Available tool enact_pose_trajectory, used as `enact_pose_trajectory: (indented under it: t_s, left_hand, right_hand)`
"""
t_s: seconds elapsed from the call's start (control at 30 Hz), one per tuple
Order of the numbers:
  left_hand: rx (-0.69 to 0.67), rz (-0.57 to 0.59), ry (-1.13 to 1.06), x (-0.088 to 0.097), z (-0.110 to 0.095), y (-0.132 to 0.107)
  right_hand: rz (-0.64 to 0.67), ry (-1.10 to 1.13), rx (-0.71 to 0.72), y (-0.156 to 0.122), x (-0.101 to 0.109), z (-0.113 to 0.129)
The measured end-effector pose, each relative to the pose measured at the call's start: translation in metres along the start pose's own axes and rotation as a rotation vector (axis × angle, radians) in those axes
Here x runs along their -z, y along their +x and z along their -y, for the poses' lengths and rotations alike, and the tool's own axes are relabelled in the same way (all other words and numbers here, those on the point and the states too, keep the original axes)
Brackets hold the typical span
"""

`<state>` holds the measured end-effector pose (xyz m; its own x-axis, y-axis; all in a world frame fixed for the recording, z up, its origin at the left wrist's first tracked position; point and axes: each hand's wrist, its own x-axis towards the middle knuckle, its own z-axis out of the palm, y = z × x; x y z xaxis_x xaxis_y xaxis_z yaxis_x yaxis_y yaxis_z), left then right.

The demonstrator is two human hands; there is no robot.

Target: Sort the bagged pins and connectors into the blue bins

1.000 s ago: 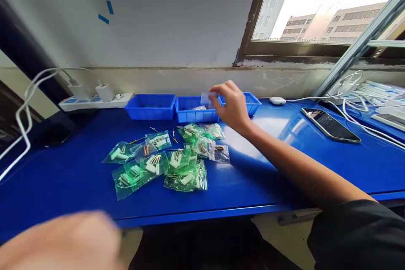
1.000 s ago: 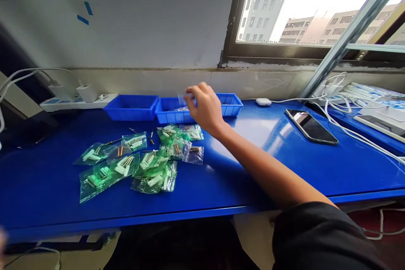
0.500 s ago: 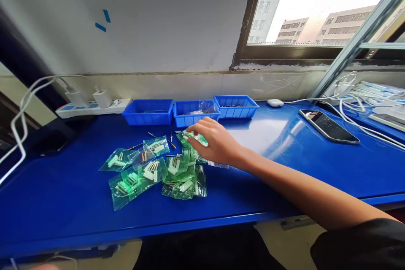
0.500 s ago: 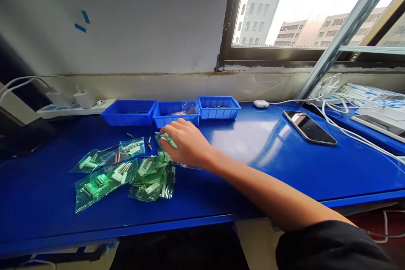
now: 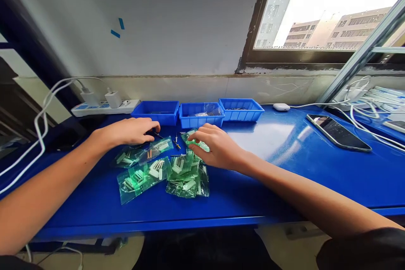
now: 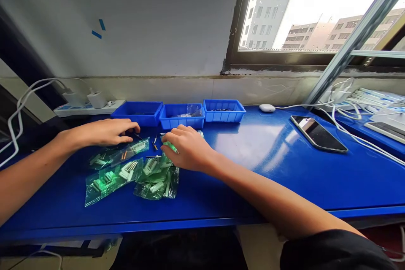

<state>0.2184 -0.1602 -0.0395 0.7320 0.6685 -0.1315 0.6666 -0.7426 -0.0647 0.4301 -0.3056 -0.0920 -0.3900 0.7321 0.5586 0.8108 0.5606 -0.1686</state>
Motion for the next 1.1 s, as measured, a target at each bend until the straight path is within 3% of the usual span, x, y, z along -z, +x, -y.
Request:
enact_pose_trajectory:
  t_s: [0.1, 0.2, 0.27, 0.37, 0.47, 0.57, 0.77, 0.93, 1.03, 1.1]
  left_hand:
    - [-0.001, 0.028, 0.045, -0.013, 0.009, 0.001]
    - [0.066, -0.061, 0.006, -0.019, 0.002, -0.01]
    - [0.08, -0.177, -0.066, -0.017, -0.012, -0.018]
    - [-0.008, -0.379, -0.183, -0.013, -0.045, -0.027]
    - [-0.189, -0.421, -0.306, -0.015, -0.073, -0.033]
    - [-0.27, -0.44, -0.434, -0.019, -0.086, -0.035]
    - [-0.218, -0.435, -0.615, -0.017, -0.09, -0.035]
    - [-0.105, -0.433, -0.559, -0.015, -0.082, -0.022]
    - [0.052, -0.459, -0.3, -0.019, -0.066, -0.006]
    - [0.091, -0.396, -0.116, -0.022, -0.057, 0.002]
  right_hand:
    - [0.007, -0.001, 0.005, -0.001, 0.0, -0.001]
    - [0.02, -0.002, 0.002, -0.002, -0.001, -0.002]
    - [0.002, 0.002, -0.02, -0.002, -0.003, -0.003]
    - [-0.067, 0.015, -0.054, -0.003, -0.007, -0.005]
    - [-0.126, 0.0, -0.008, -0.002, -0.009, -0.005]
    - [-0.158, -0.049, 0.08, -0.001, -0.006, -0.006]
    - [-0.215, -0.154, 0.119, -0.003, 0.001, -0.004]
    - [-0.235, -0.323, 0.125, 0.004, 0.012, -0.011]
    - [-0.309, -0.39, -0.045, 0.003, 0.029, -0.042]
    - [-0.376, -0.447, -0.253, -0.002, 0.042, -0.07]
